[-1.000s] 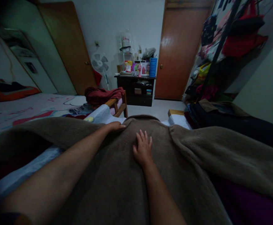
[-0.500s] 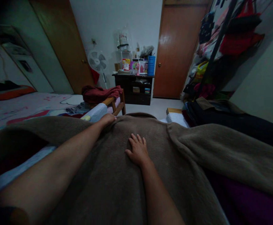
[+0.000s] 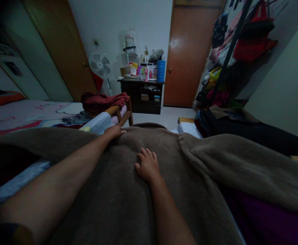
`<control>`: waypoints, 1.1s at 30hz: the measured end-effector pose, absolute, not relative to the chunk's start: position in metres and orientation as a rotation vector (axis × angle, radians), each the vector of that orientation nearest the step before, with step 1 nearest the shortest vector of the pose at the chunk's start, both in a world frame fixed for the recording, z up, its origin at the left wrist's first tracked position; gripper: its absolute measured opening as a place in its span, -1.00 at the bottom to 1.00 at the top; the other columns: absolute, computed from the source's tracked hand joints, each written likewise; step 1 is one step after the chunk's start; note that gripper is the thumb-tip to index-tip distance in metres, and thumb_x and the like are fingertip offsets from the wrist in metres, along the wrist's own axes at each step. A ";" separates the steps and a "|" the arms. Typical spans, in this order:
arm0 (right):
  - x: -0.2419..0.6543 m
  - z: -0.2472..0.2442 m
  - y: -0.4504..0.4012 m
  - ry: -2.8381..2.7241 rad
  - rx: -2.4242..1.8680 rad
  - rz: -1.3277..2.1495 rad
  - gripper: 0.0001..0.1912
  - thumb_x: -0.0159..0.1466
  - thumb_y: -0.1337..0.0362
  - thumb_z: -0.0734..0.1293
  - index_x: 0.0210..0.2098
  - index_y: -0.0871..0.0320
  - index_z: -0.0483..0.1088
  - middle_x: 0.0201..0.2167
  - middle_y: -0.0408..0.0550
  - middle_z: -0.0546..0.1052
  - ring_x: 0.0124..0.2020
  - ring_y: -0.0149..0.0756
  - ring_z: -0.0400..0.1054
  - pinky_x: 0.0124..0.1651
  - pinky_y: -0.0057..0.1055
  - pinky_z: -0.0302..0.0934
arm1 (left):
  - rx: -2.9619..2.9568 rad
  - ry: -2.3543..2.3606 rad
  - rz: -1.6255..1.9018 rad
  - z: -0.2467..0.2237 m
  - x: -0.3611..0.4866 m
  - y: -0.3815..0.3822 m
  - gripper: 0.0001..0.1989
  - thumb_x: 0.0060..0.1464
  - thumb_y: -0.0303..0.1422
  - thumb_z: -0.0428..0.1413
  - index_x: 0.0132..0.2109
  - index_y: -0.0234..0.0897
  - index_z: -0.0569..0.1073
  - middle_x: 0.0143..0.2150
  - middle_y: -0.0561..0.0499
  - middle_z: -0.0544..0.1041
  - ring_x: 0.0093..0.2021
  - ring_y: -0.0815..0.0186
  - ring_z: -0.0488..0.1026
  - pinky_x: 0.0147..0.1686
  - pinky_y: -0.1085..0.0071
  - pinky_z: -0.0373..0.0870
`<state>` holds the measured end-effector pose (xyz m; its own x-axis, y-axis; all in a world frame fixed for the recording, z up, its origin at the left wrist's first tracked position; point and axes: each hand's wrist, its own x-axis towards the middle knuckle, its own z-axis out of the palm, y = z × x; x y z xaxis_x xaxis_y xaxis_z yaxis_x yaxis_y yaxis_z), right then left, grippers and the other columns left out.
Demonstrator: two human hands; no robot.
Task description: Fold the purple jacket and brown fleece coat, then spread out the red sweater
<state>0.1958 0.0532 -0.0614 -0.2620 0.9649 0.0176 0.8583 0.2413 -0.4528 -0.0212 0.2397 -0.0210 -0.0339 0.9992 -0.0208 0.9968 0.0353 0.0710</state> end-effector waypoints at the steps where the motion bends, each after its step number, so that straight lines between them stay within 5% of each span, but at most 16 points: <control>1: 0.196 -0.062 0.053 -2.223 -1.692 0.515 -0.49 0.29 0.09 0.23 0.21 0.03 0.30 0.39 -0.11 0.09 0.41 -0.14 -0.18 0.39 -0.04 -0.36 | 2.170 2.203 0.044 -0.019 -0.022 0.240 -0.59 0.11 -0.07 0.08 -0.01 -0.21 0.52 0.01 -0.17 0.55 0.02 0.02 0.47 -0.09 0.27 0.39; 10: 0.195 -0.067 0.054 -2.209 -1.671 0.457 -0.49 0.28 0.11 0.25 0.20 0.04 0.30 0.38 -0.08 0.11 0.40 -0.11 -0.14 0.38 -0.01 -0.33 | 2.633 2.148 0.400 -0.033 0.007 0.204 -0.57 0.31 -0.44 -0.27 0.16 -0.21 0.37 0.22 -0.19 0.36 0.25 0.06 0.23 0.22 0.04 0.07; 15: 0.196 -0.072 0.057 -2.149 -1.628 0.425 -0.53 0.28 0.15 0.25 0.16 0.06 0.34 0.34 -0.05 0.20 0.38 -0.11 -0.05 0.37 0.00 -0.27 | 2.649 1.792 0.270 -0.062 0.036 0.175 -0.57 0.32 -0.21 -0.18 0.22 -0.21 0.31 0.24 -0.13 0.37 0.26 0.15 0.25 0.22 0.18 0.14; 19: 0.199 -0.076 0.061 -2.001 -1.591 0.417 -0.64 0.33 0.31 0.14 0.04 0.09 0.43 0.17 -0.03 0.43 0.22 -0.29 0.23 0.32 -0.19 -0.07 | 2.505 1.818 0.174 -0.079 0.038 0.164 -0.40 0.31 -0.03 -0.27 0.37 -0.18 0.10 0.44 -0.12 0.03 0.42 0.08 -0.07 0.31 0.05 -0.06; 23: 0.200 -0.076 0.060 -1.981 -1.618 0.363 -0.66 0.30 0.32 0.18 0.00 0.11 0.46 0.20 0.00 0.39 0.24 -0.24 0.21 0.31 -0.20 -0.04 | 2.376 1.944 0.122 -0.079 0.021 0.171 -0.25 0.20 0.18 -0.30 0.40 -0.07 0.05 0.46 -0.12 -0.07 0.44 -0.05 -0.18 0.32 -0.05 -0.19; 29: 0.198 -0.071 0.055 -1.950 -1.817 0.302 -0.51 0.30 0.22 0.19 0.20 0.19 0.30 0.32 0.04 0.23 0.36 -0.12 -0.01 0.35 -0.13 -0.18 | 2.146 2.180 0.034 -0.073 -0.011 0.185 -0.12 0.11 0.27 -0.31 0.41 -0.15 0.03 0.45 -0.20 -0.05 0.43 -0.15 -0.19 0.29 -0.12 -0.11; 33: 0.197 -0.069 0.054 -1.911 -1.935 0.270 -0.46 0.30 0.14 0.18 0.21 0.19 0.28 0.35 0.05 0.16 0.36 -0.08 -0.03 0.34 -0.14 -0.19 | 2.192 2.192 0.015 -0.060 0.002 0.188 -0.21 0.14 0.15 -0.11 0.27 -0.37 0.32 0.31 -0.40 0.23 0.32 -0.33 0.07 0.18 -0.18 0.10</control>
<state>0.1973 0.0541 -0.0694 0.0438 0.9886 0.1439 0.9101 0.0200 -0.4139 0.0016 0.1884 -0.0600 0.0006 0.9997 -0.0228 0.9993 0.0003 0.0361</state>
